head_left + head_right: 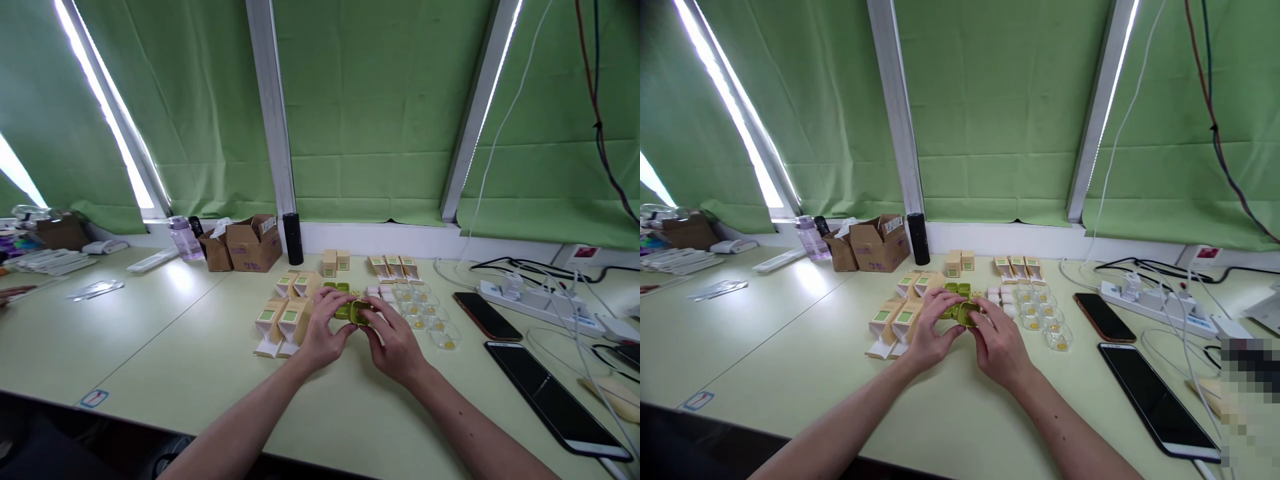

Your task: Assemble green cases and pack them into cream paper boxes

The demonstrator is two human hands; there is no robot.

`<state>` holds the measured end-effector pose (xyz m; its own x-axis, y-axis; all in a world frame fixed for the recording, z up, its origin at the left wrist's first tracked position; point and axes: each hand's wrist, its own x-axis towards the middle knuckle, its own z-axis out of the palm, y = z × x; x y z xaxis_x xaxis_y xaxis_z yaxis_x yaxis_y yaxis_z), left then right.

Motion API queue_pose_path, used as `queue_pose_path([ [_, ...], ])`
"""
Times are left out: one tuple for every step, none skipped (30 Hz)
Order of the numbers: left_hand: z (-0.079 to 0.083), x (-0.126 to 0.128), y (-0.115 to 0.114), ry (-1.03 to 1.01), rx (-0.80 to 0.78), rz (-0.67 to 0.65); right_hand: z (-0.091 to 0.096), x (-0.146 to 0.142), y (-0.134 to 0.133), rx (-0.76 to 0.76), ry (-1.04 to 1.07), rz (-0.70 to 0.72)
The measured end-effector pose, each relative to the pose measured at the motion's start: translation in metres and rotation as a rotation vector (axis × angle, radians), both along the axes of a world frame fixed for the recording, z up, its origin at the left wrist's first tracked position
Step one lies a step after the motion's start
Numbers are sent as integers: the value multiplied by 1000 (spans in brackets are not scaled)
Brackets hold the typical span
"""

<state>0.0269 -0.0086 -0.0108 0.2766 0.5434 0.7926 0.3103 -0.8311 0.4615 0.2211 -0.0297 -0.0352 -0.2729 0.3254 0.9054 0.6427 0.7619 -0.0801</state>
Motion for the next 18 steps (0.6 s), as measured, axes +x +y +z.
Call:
queue_pose_path([
  [0, 0, 0, -3, 7, 0, 0, 0, 0, 5, -5, -1],
  [0, 0, 0, -5, 14, 0, 1, 0, 0, 8, -11, -3],
  [0, 0, 0, -8, 19, 1, 1, 0, 0, 9, -18, -2],
  [0, 0, 0, -9, 21, 3, 1, -1, 0, 7, -25, -1],
  [0, 0, 0, -11, 21, 7, 1, -1, 0, 3, -29, 0],
  [0, 0, 0, -13, 19, 10, 1, -1, 0, -2, -32, 2],
  [0, 0, 0, -15, 17, 14, 2, -1, 0, -8, -34, 5],
  [1, 0, 0, -16, 17, 17, 2, -1, 0, -13, -35, 9],
  [0, 0, 0, -16, 18, 20, 2, -1, 0, -16, -36, 10],
  [0, 0, 0, -16, 18, 22, 2, -1, 0, -17, -35, 9],
  [0, 0, 0, -15, 17, 22, 3, -1, 0, -16, -32, 6],
  [0, 0, 0, -14, 15, 23, 3, -1, -1, -13, -24, 2],
  [0, 0, -1, -13, 12, 22, 2, -1, -1, -10, -13, 0],
  [0, 0, -1, -13, 10, 22, 2, -2, -1, -8, -1, 1],
  [0, 0, -1, -15, 10, 22, 2, -2, -1, -9, 10, 6],
  [0, 0, -1, -17, 12, 21, 1, -2, -1, -11, 18, 12],
  [0, 0, -1, -18, 15, 19, 1, -2, -1, -14, 22, 19],
  [0, 0, -1, -18, 17, 18, 1, -2, -1, -17, 24, 24],
])
